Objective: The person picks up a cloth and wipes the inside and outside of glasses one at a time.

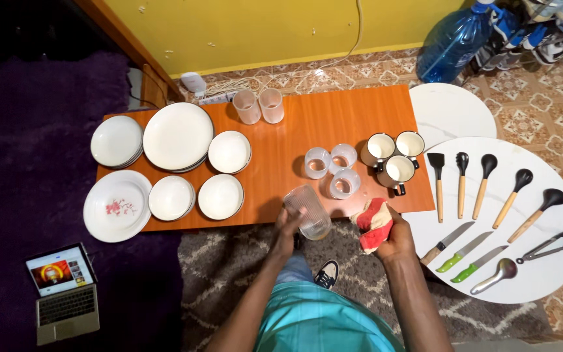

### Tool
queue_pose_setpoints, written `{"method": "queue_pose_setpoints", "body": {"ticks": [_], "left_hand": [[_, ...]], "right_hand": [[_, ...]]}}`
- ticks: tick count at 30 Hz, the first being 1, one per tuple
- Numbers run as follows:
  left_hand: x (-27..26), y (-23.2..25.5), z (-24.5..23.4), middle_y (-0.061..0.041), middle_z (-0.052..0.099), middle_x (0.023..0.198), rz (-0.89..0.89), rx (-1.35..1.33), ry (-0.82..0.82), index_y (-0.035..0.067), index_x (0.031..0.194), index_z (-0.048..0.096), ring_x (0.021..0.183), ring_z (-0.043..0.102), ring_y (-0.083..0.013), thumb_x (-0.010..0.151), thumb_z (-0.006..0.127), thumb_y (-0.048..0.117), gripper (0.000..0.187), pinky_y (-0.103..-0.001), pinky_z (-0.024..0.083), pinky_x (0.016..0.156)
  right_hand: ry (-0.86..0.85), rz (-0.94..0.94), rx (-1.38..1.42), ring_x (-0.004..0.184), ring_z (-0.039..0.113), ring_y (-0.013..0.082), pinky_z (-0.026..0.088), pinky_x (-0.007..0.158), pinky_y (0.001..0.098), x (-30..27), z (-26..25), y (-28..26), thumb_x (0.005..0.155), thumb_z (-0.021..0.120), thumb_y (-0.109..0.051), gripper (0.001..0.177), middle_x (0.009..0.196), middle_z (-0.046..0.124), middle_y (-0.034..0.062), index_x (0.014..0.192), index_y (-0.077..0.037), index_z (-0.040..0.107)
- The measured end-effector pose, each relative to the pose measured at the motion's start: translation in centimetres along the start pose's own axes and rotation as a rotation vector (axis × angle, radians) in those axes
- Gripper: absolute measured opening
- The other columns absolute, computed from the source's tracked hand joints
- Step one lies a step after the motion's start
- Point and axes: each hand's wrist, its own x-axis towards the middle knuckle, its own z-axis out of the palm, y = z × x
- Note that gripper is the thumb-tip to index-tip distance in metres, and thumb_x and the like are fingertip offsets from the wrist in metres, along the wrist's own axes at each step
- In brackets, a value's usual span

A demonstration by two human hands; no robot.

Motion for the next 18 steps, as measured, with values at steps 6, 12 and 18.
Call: {"method": "queue_pose_setpoints", "body": {"ticks": [6,12,18], "left_hand": [[1.3,1.8,0.4,-0.017,0.065,0.126,-0.104,-0.593,-0.087,0.002,0.142,0.050,0.114,0.067,-0.0274,0.099,0.058,0.046,0.062,-0.046,0.055,0.101],[3.2,4.3,0.8,-0.019,0.067,0.122,-0.118,-0.574,-0.273,-0.004,0.138,0.052,0.112,0.068,-0.0296,0.095,0.067,0.041,0.064,-0.047,0.057,0.098],[2.0,8.2,0.9,-0.007,0.057,0.131,0.222,-0.109,-0.278,0.008,0.141,0.039,0.125,0.058,-0.0183,0.064,0.093,0.008,0.094,-0.036,0.051,0.108]], "right_hand": [[0.041,-0.052,-0.080,0.108,0.068,0.0233,0.054,0.099,0.0396,-5.0,5.0,0.5,0.103,0.058,-0.024,0.031,0.119,0.071,0.0104,0.125,-0.003,0.061],[0.014,-0.158,-0.088,0.108,0.068,0.0218,0.054,0.100,0.0389,-6.1,6.5,0.6,0.103,0.059,-0.024,0.032,0.118,0.070,0.0094,0.127,-0.002,0.061],[0.032,-0.216,-0.065,0.110,0.068,0.0222,0.054,0.101,0.0406,-5.8,8.3,2.6,0.103,0.057,-0.026,0.033,0.120,0.069,0.0090,0.128,-0.004,0.059]]}}
